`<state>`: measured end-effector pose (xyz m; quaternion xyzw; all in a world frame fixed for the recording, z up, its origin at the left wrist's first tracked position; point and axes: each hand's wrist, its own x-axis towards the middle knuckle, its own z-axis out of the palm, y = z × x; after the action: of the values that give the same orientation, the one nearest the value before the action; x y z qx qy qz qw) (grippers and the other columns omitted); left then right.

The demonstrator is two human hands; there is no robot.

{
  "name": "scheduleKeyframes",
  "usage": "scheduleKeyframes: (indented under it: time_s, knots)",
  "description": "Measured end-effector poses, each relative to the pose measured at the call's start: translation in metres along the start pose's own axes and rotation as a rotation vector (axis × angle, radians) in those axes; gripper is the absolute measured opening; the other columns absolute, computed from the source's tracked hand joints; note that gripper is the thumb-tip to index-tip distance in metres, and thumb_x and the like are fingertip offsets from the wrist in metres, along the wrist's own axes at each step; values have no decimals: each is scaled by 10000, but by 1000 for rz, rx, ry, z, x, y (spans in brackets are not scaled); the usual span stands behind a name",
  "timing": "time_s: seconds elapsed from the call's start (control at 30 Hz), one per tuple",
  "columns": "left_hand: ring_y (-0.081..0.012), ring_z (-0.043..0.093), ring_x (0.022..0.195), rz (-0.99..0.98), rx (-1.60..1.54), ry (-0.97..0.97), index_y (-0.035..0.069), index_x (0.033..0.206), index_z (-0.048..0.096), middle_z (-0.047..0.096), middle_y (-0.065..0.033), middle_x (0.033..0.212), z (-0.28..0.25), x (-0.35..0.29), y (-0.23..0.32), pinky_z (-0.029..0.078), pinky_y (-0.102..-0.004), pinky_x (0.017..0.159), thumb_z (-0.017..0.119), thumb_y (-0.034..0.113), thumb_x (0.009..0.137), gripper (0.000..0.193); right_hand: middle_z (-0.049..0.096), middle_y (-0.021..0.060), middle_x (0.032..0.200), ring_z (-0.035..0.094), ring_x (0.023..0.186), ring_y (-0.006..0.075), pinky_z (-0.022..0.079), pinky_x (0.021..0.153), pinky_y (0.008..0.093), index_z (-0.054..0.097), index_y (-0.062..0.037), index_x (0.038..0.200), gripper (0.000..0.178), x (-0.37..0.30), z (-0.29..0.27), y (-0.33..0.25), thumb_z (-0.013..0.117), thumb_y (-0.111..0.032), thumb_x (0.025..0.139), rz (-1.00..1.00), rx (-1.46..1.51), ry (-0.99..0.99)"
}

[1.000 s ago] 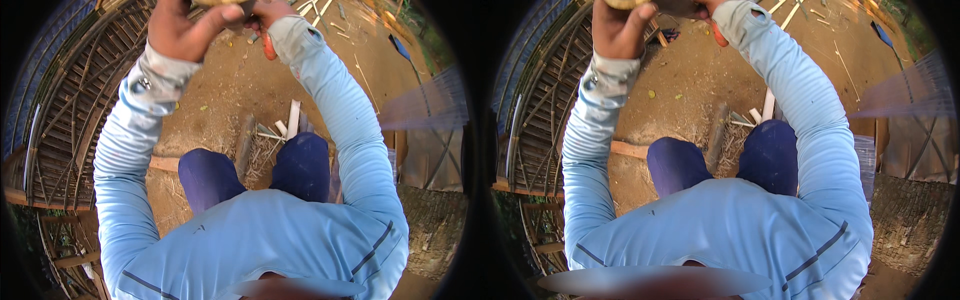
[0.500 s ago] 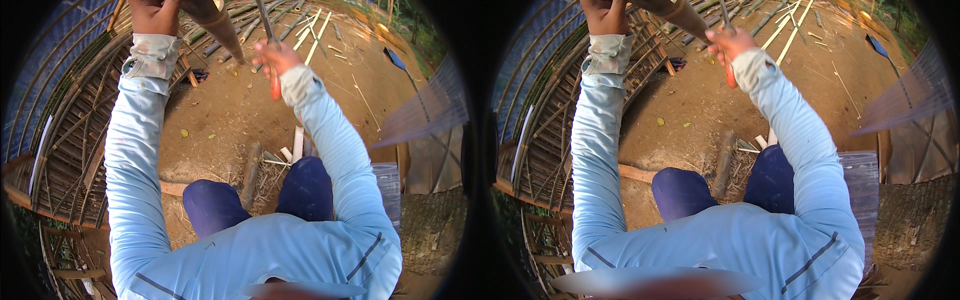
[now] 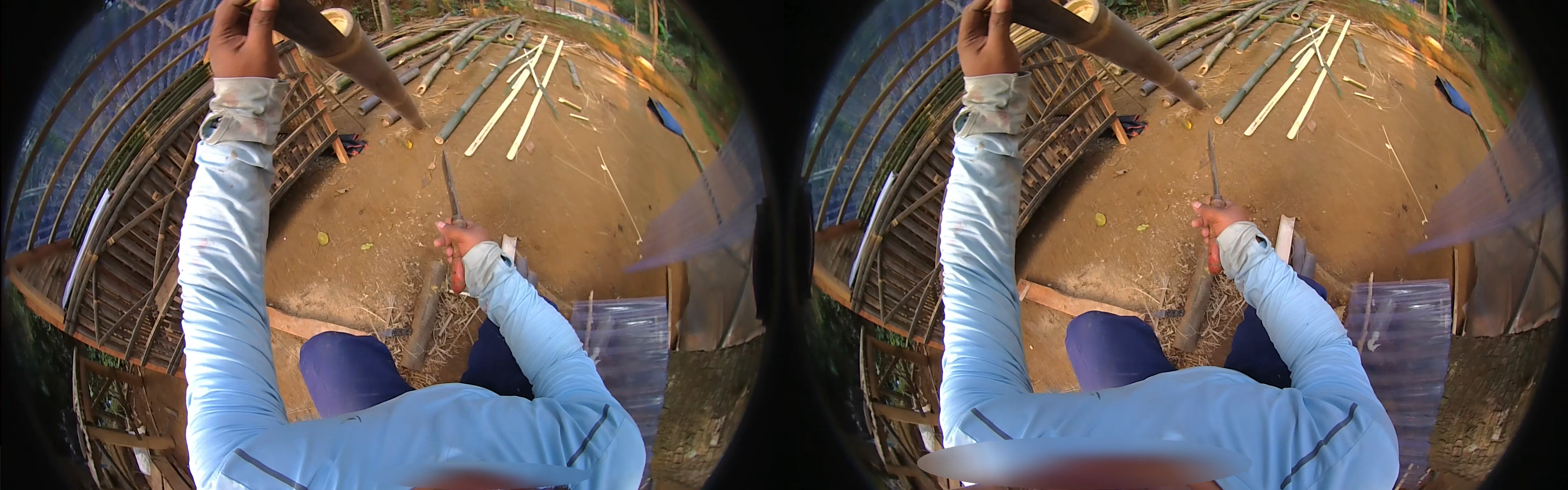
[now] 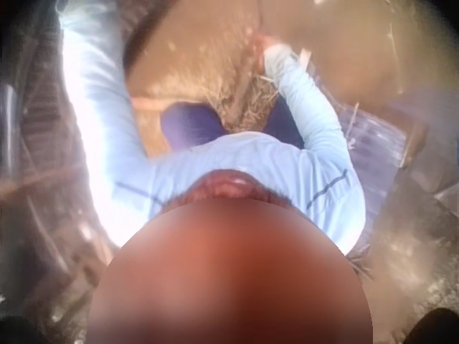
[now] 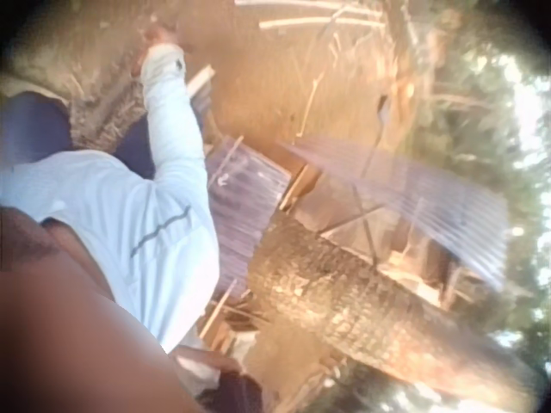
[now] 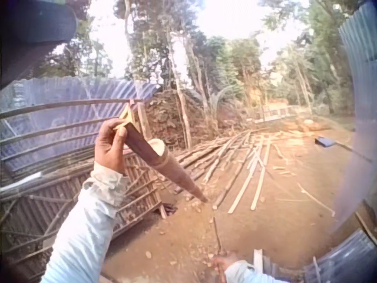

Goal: The person splits a bamboo pole into thin strips using a machete and a hand saw. They repeatedly cut, split, and separate sections of bamboo, producing multiple flat strips.

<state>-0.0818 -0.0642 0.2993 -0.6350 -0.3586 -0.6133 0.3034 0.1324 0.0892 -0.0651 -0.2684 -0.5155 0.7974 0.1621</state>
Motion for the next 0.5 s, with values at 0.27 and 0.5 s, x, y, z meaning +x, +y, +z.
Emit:
scheduleKeyframes:
  time_s: [0.27, 0.5]
  knots:
    - [-239, 542, 1197, 72, 127, -10, 13, 1349, 519, 553, -139, 1301, 23, 10, -17, 405, -390, 1058, 548, 435, 1000, 549, 663, 96, 737, 571, 547, 149, 437, 439, 349, 551, -52, 1001, 431, 23, -27, 16, 834, -291, 780, -121, -60, 55]
    - [-241, 559, 1224, 86, 203, -171, -13, 1332, 557, 587, -146, 1321, 20, 28, -18, 426, -351, 1054, 466, 216, 1059, 368, 678, 93, 717, 605, 567, 165, 478, 480, 337, 501, 98, 1286, 712, 18, -22, 13, 828, -285, 782, -90, -122, 80]
